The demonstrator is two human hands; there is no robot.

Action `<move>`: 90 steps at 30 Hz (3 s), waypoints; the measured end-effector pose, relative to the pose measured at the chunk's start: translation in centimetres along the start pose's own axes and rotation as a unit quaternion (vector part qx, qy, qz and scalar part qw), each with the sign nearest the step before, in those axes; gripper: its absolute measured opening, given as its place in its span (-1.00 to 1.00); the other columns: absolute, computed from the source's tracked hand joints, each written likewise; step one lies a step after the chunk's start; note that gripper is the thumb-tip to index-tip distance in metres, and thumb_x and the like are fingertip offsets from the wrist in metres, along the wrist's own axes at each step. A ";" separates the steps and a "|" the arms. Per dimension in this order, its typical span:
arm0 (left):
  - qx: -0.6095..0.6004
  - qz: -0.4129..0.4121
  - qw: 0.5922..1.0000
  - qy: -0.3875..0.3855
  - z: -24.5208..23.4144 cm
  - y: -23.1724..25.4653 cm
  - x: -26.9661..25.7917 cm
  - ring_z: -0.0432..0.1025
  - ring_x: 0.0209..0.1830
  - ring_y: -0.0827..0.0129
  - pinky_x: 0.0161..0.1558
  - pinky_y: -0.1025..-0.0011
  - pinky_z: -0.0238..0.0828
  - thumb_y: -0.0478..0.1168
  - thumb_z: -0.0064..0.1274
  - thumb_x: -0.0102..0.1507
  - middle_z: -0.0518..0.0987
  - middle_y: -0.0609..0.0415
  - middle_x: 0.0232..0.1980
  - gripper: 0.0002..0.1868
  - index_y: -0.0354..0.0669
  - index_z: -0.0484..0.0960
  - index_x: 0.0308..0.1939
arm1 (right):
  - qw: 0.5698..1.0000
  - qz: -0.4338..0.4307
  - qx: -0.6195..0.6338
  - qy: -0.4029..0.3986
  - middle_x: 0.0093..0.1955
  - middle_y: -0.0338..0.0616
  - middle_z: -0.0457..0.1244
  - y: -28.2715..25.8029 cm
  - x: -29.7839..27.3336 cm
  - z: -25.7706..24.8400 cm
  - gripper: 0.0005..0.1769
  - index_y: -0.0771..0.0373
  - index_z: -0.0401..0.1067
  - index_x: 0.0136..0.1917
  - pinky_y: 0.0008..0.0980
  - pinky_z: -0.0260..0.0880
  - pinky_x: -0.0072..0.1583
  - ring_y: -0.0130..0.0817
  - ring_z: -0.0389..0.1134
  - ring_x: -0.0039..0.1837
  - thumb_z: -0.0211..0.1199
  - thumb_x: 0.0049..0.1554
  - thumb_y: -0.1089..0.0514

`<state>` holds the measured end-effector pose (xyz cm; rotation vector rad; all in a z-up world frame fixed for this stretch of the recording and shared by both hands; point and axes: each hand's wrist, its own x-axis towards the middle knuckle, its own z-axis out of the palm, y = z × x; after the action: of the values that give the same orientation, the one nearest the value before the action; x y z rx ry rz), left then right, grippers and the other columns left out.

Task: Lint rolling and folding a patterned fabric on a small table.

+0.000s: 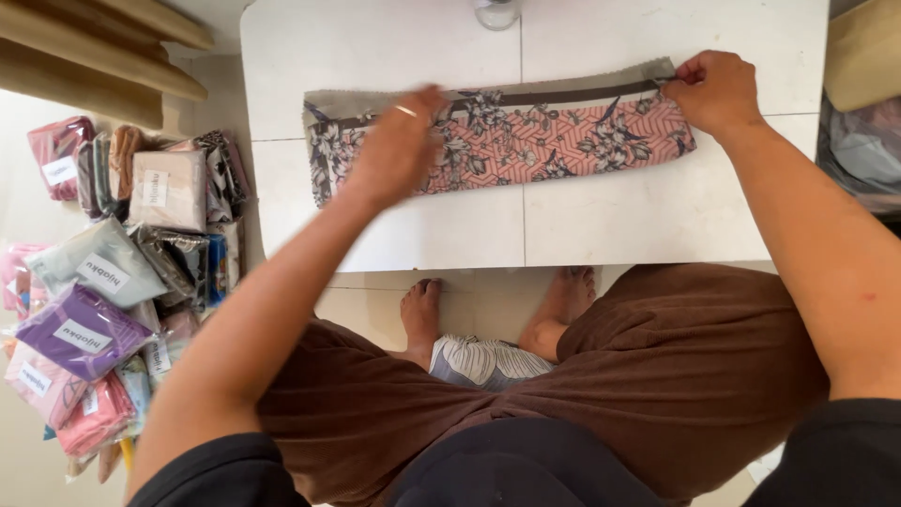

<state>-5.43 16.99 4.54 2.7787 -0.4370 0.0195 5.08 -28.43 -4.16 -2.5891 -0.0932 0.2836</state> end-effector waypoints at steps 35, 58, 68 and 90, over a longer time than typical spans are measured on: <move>-0.389 -0.179 0.832 0.353 8.0 19.2 2.1 0.54 -0.40 0.20 -0.38 0.26 0.44 -0.39 0.02 0.29 0.66 -0.12 -0.19 -0.66 -0.30 0.46 0.15 | 0.860 -0.081 0.474 -0.169 0.06 -0.20 0.27 -20.1 -6.9 -7.6 -0.65 0.08 0.06 0.32 -0.41 0.56 0.04 -0.35 0.42 0.11 0.16 0.40 0.18; -0.424 -0.363 0.744 0.367 6.2 -2.5 -10.9 0.62 0.10 0.22 0.06 0.39 0.65 -0.48 0.07 0.20 0.51 -0.12 0.39 -0.10 0.02 0.04 0.56 | 0.969 -0.156 0.003 -0.193 0.27 0.18 0.18 -22.3 -4.2 1.4 -0.24 0.34 0.03 0.53 -0.07 0.40 0.19 -0.01 0.34 0.19 0.31 0.22 0.10; 0.090 -0.170 0.975 0.108 6.2 0.1 -8.5 -0.04 0.65 0.17 0.60 0.00 -0.44 0.11 -0.35 0.49 0.13 0.05 0.63 -0.45 0.12 0.25 0.54 | 0.967 0.043 0.113 -0.223 -0.01 0.06 0.25 -23.8 -3.3 6.4 0.07 0.20 -0.35 0.59 -0.24 0.61 -0.08 -0.08 0.44 -0.03 0.35 0.09 0.30; 0.109 0.024 0.988 -0.105 7.0 0.1 -2.2 -0.33 0.68 0.14 0.54 -0.19 -0.47 0.59 -0.58 0.28 -0.14 0.14 0.70 -0.01 0.19 -0.08 0.64 | 0.915 -0.240 -0.247 -0.209 0.53 -0.11 0.05 -14.6 -4.0 0.2 -0.02 0.06 0.28 0.42 0.02 0.08 0.50 -0.04 0.04 0.52 0.58 -0.18 -0.19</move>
<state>-7.85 15.31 -2.21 2.9977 -0.5852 -0.2313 0.95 -16.32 3.86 -2.8224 -1.0623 0.6948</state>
